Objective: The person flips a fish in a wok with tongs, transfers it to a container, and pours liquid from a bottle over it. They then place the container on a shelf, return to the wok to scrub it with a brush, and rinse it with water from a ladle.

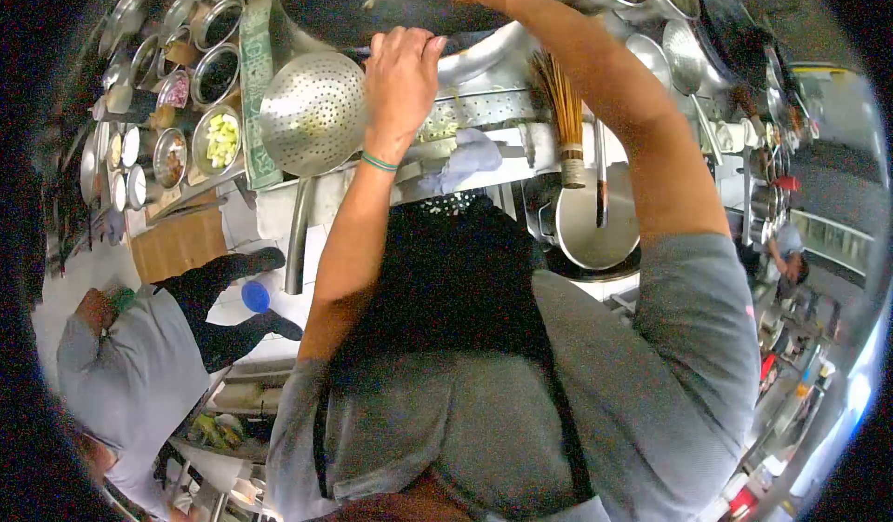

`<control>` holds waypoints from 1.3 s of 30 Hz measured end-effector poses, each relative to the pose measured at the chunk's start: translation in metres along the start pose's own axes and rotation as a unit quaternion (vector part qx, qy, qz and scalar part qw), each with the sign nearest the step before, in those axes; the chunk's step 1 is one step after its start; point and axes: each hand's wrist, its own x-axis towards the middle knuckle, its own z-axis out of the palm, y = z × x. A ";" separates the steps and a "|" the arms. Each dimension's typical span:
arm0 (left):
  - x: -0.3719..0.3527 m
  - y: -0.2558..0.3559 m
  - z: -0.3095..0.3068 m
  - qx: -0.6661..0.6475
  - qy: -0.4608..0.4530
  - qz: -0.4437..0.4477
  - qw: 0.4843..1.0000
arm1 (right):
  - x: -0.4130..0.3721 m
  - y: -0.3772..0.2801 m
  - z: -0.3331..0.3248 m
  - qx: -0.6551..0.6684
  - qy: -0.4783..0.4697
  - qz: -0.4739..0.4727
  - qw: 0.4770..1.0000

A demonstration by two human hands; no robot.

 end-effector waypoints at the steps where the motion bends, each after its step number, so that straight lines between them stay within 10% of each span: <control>1: -0.001 0.000 0.000 0.004 -0.005 -0.002 1.000 | -0.004 -0.002 0.006 -0.003 0.004 -0.007 1.000; 13: 0.000 -0.002 -0.001 -0.002 0.002 0.012 1.000 | 0.007 -0.003 -0.035 0.052 -0.061 0.215 0.973; 37: 0.000 -0.002 -0.004 0.012 -0.038 -0.008 0.999 | 0.007 -0.005 -0.025 -0.037 -0.094 0.116 0.988; 39: -0.002 -0.004 -0.002 -0.004 -0.018 0.003 1.000 | 0.012 -0.014 -0.032 0.024 -0.040 0.214 0.976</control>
